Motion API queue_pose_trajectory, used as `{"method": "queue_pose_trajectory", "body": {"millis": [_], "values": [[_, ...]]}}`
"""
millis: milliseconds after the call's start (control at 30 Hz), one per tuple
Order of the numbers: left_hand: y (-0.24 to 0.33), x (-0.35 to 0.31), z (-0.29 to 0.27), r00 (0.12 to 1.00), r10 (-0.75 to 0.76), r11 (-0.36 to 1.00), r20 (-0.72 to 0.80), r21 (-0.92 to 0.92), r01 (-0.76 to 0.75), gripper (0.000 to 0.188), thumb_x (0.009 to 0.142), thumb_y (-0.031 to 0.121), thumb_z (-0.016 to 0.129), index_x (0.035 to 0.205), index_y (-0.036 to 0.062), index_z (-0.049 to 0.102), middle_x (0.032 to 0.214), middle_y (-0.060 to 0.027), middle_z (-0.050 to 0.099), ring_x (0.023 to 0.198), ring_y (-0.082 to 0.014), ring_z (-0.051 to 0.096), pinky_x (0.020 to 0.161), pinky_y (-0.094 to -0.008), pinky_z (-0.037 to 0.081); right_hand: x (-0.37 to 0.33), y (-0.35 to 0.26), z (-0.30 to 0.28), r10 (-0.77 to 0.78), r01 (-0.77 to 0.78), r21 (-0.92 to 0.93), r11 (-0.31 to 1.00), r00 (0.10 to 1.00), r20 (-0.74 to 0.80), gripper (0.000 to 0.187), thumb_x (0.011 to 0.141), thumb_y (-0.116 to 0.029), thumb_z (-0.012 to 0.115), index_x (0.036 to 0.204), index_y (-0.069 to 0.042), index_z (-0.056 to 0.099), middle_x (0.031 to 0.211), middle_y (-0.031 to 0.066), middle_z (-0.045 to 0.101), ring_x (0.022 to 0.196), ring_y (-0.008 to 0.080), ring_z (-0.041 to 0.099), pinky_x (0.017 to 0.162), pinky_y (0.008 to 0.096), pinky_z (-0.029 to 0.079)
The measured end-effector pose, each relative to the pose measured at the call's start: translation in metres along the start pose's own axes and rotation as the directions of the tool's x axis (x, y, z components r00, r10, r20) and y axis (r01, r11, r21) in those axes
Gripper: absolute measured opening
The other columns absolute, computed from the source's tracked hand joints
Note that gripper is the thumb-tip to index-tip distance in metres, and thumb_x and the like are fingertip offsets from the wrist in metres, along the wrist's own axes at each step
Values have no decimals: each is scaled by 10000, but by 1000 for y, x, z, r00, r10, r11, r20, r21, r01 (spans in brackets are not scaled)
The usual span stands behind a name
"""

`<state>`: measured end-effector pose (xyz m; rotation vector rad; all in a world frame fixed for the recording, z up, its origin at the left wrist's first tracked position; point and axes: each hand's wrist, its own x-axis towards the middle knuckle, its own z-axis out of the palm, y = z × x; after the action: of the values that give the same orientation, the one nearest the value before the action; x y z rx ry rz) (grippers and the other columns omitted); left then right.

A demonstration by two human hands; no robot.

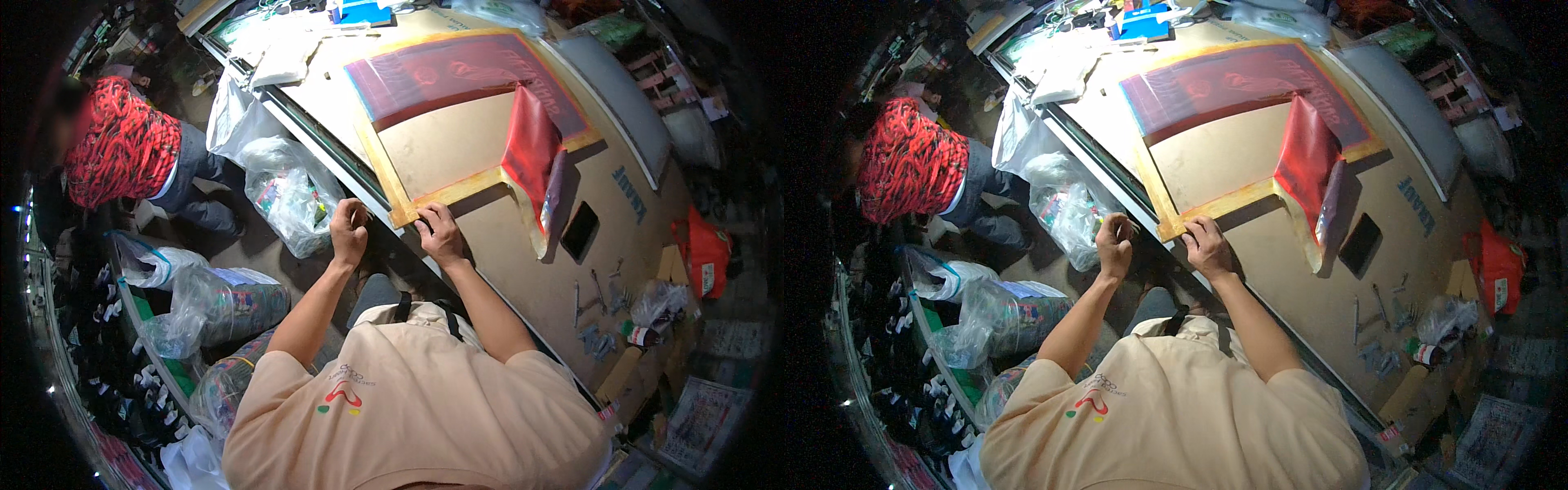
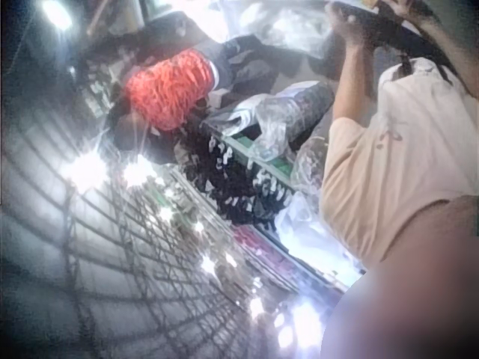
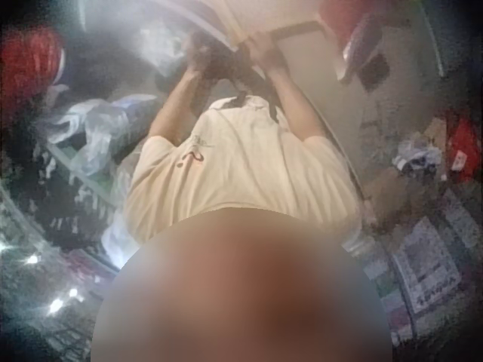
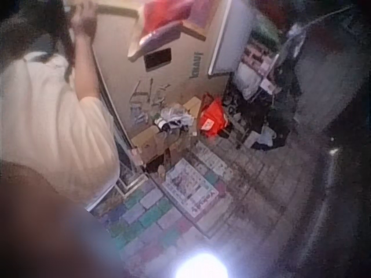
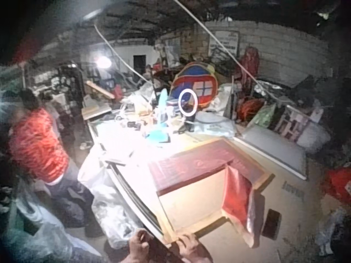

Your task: The person removes red protective film from a wooden frame on a workbench, then moves to a yellow screen-printing press. They adjust the clamps and handles on the press, preparing the screen for use. The task involves handling frames and operating the press without visible final output.

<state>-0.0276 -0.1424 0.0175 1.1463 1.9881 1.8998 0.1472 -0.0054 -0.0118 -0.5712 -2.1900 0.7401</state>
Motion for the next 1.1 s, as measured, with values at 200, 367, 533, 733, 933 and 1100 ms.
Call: {"method": "queue_pose_trajectory", "body": {"millis": [200, 367, 533, 733, 933, 1100], "values": [[-27, -7, -9, 976, -216, 975, -22, -51, 215, 247, 801, -138, 453, 979, -15, 572, 851, -18, 571, 755, -112, 550, 700, -243, 466, -1, 0, 0, -5, 5, 13, 1000, 1000, 1, 296, 782, -17, 710, 1068, -52, 642, 1076, 132, 591, 1030, 345, 602, 888, 429, 514], [-31, 0, -10, 939, -337, 941, -65, -5, 337, 20, 975, 4, 570, 973, -6, 588, 848, -26, 616, 736, -108, 576, 687, -265, 487, 0, 0, 0, 20, -19, 20, 1000, 1000, -17, 317, 769, 0, 723, 1077, -47, 660, 1083, 147, 596, 1029, 343, 608, 896, 418, 514], [-34, 18, -11, 889, -425, 891, 170, -95, 444, 52, 993, 38, 576, 990, -6, 604, 842, -54, 661, 696, -121, 619, 642, -266, 512, 0, -5, -2, 24, -24, 0, 1000, 1000, 6, 333, 757, -23, 731, 1077, -49, 642, 1088, 146, 591, 1044, 353, 602, 891, 424, 516], [-40, 23, -20, 779, -548, 777, 304, -160, 609, 85, 986, 41, 587, 1048, -16, 598, 838, -79, 688, 670, -136, 654, 601, -271, 537, 3, -16, 0, 108, -107, -25, 994, 994, 8, 369, 727, -15, 742, 1075, -46, 625, 1102, 148, 580, 1027, 345, 601, 879, 411, 517], [-43, 28, -30, 777, -445, 892, 446, 146, 428, 254, 791, 24, 801, 994, -46, 666, 862, -98, 721, 758, -165, 683, 664, -284, 544, 3, -21, 3, 125, -124, -85, 989, 992, 7, 417, 694, -18, 749, 1091, -49, 624, 1114, 154, 561, 1053, 365, 586, 898, 437, 510], [-45, 26, -23, 698, -461, 883, 548, 205, 422, 214, 818, 52, 785, 1004, -20, 707, 823, -112, 720, 735, -127, 657, 655, -300, 535, 1, -20, 5, 133, -133, -79, 988, 991, -6, 425, 697, 3, 736, 1102, -54, 620, 1108, 151, 556, 1046, 352, 580, 899, 422, 509]]}}
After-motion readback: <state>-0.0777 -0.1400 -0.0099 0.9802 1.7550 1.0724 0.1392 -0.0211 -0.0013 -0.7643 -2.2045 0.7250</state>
